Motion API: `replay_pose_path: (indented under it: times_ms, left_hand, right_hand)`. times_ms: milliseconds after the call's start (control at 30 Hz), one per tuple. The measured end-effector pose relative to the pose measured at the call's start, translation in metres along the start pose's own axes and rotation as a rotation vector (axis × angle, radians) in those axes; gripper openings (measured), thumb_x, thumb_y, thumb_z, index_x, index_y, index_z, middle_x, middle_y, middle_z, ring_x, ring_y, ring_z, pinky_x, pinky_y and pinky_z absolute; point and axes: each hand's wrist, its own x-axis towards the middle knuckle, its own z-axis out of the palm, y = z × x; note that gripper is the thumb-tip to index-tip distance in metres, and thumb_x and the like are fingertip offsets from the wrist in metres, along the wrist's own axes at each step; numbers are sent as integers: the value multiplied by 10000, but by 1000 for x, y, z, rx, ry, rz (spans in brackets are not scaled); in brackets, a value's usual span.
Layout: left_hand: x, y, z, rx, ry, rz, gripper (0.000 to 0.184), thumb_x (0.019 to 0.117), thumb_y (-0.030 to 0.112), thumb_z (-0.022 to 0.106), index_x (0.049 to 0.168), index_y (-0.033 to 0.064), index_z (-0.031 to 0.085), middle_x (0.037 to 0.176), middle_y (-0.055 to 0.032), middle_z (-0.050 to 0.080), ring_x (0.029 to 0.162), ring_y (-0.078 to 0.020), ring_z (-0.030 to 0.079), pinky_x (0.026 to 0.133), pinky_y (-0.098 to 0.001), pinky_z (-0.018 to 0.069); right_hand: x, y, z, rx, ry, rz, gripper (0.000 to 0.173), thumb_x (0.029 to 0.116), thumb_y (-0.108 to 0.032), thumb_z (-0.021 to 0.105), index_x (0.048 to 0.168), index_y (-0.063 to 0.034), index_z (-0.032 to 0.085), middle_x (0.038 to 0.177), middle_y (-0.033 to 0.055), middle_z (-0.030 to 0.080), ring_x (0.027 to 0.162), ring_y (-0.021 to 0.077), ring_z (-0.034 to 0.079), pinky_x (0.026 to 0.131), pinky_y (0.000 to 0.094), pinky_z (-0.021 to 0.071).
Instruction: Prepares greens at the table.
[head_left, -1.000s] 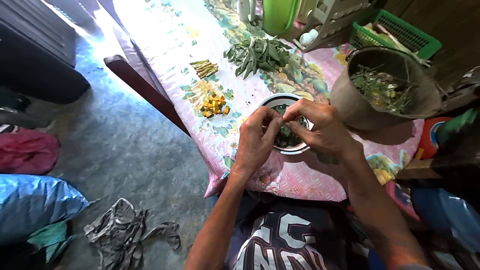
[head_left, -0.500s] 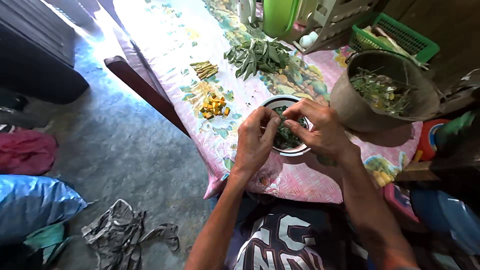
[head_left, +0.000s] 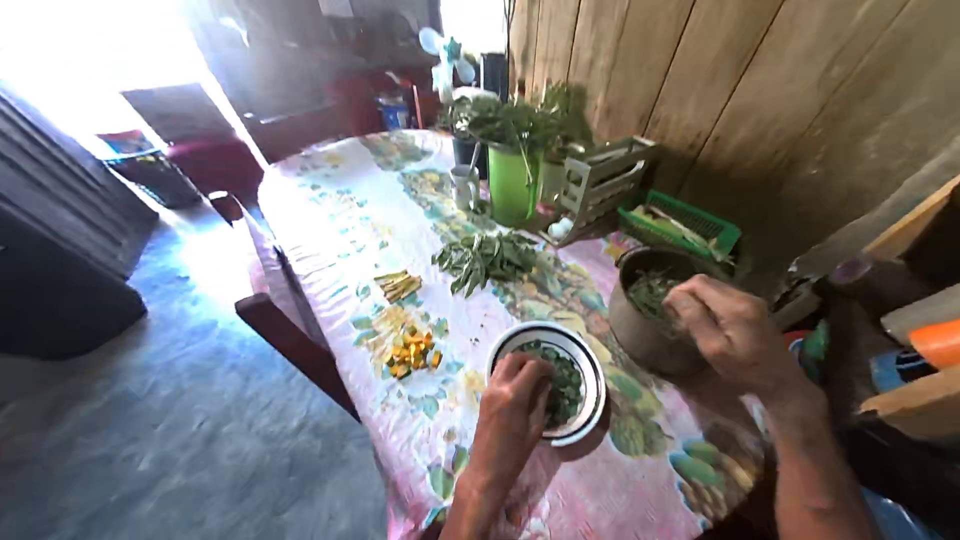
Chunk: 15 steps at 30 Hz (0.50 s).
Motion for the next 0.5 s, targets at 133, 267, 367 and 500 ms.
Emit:
replay_pose_path:
  times_ms: [133,267,367,500]
  left_hand:
    - [-17,-12,0,61,176,41,258,953,366,680,1114,189,778,1273,-52,691,1234,-213,618,1049,-430,509]
    - [-44,-15,-7,69,397,-12,291,956,417,654,1013,156,768,1180,-68,702,1185,-204,625,1021,-381,516]
    - [-64,-10,-10,82,395,-85,325,986,403,617,1047,119,762,1184,-93,694,1197,-209,610,1037,-372,494]
    - [-68,-13,-8,85,411,-99,342,1005,372,585,1052,81,757,1142,-117,699,1195,-213,610,1066,-347,478]
  right_hand:
    - [21,30,-18,-285,-313,135,302,978,-232,645,1225,-71,713,1092,190,710,979,396,696,849,665,538]
    - [87,-1,6,-209,-262,-24,288,981,-304,672,1166,-90,724,1025,123,715,918,300,704,818,562,569]
    - [157,-15,46,-74,-233,-82,287,1002,-322,625,1090,-64,715,928,121,701,846,283,691,789,537,565]
    - [250,-29,96,-39,-218,168,459,1034,-431,564,1048,12,681,962,201,693,925,360,687,842,569,529]
